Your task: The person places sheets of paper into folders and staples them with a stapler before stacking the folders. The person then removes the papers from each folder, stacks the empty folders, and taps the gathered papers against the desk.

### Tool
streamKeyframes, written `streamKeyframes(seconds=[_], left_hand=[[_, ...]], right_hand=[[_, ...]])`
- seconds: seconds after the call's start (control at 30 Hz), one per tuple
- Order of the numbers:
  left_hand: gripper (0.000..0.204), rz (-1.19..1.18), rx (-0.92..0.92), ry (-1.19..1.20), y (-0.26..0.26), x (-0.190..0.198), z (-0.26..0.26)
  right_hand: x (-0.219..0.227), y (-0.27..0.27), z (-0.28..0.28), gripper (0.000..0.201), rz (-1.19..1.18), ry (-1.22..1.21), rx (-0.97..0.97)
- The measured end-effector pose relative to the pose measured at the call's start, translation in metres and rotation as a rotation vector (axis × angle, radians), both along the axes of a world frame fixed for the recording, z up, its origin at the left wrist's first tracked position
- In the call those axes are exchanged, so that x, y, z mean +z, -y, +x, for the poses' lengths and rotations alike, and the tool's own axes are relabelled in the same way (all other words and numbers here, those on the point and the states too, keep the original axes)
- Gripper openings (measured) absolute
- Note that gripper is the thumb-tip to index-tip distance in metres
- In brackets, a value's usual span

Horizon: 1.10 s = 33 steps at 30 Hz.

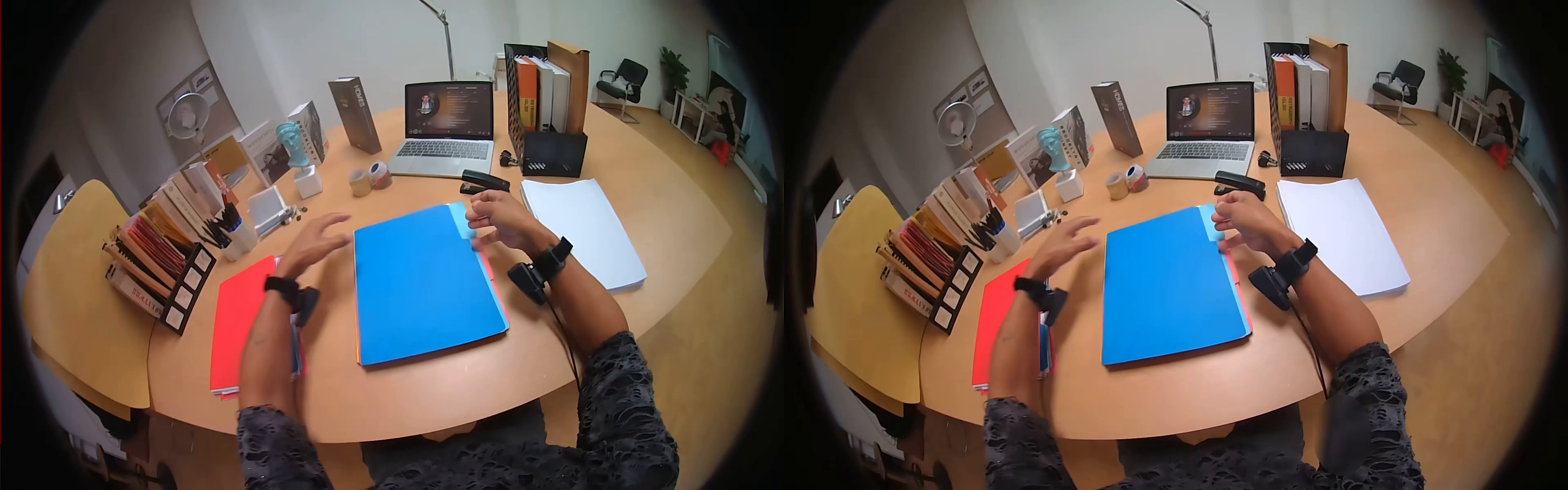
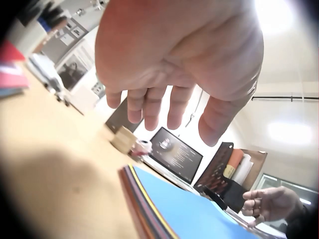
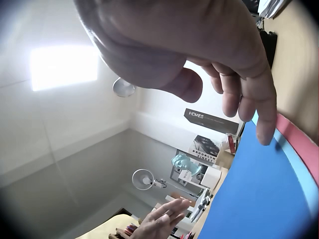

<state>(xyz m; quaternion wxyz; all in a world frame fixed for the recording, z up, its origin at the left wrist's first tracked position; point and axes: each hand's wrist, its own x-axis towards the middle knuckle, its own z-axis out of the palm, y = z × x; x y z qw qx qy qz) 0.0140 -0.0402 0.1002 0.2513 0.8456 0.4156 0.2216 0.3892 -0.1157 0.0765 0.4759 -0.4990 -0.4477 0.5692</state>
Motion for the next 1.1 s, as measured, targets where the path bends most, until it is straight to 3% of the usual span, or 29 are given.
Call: streamKeyframes(seconds=[0.03,0.13,0.27,0.37,0.47,0.53,0.57,0.63,0.67,0.73,0.8,0.83,0.9,1.0,1.07,1.1], left_hand=[[0.066,-0.168,-0.008,0.046,-0.001,0.0,0.022],[0.07,-0.277,-0.036,0.086,-0.018,-0.022,0.05],[0.07,-0.294,-0.075,-0.001,-0.024,-0.041,0.055],[0.065,-0.332,-0.067,0.154,-0.024,-0.049,0.047],[0.061,-0.364,-0.116,0.272,-0.026,-0.048,0.043],[0.059,-0.423,-0.091,0.491,-0.044,-0.07,0.036],[0.059,-0.421,-0.109,0.504,-0.054,-0.079,0.032],[0.049,-0.581,-0.157,1.069,-0.071,-0.098,0.023],[0.049,-0.588,-0.173,1.067,-0.065,-0.097,0.023],[0.031,-0.46,-0.036,1.077,-0.047,-0.088,0.022],[0.031,-0.494,-0.08,1.081,-0.047,-0.089,0.021],[0.031,-0.523,-0.112,1.084,-0.049,-0.093,0.008],[0.031,-0.581,-0.172,1.095,-0.046,-0.099,-0.003],[0.032,-0.656,-0.261,1.114,-0.052,-0.101,-0.022],[0.032,-0.701,-0.314,1.119,-0.045,-0.117,-0.045],[0.032,-0.725,-0.339,1.119,-0.045,-0.121,-0.055]], right_hand=[[0.0,0.0,0.003,0.024,-0.004,0.003,0.016],[0.003,0.004,0.005,0.022,-0.035,0.022,0.026],[0.002,0.002,0.004,0.022,-0.062,0.01,0.045],[0.002,0.002,0.001,0.024,-0.039,0.062,0.032],[0.012,-0.004,0.0,0.027,-0.026,-0.039,-0.019],[0.035,0.005,-0.014,0.03,0.009,-0.284,0.147],[0.052,0.013,-0.028,0.032,0.158,-0.285,0.226],[0.071,0.016,-0.072,0.034,0.353,-0.293,0.418],[0.073,0.013,-0.089,0.034,0.399,-0.292,0.533],[0.072,0.025,-0.124,0.035,0.416,-0.106,0.613],[0.071,0.029,-0.135,0.036,0.512,0.297,0.67],[0.066,0.028,-0.13,0.036,0.806,0.524,0.613],[0.048,0.02,-0.1,0.035,0.812,0.724,0.35],[0.041,0.006,-0.016,0.026,0.631,0.901,0.01],[0.035,0.002,0.048,0.03,0.496,1.171,-0.112],[0.034,0.003,0.072,0.035,0.284,1.28,-0.132]])
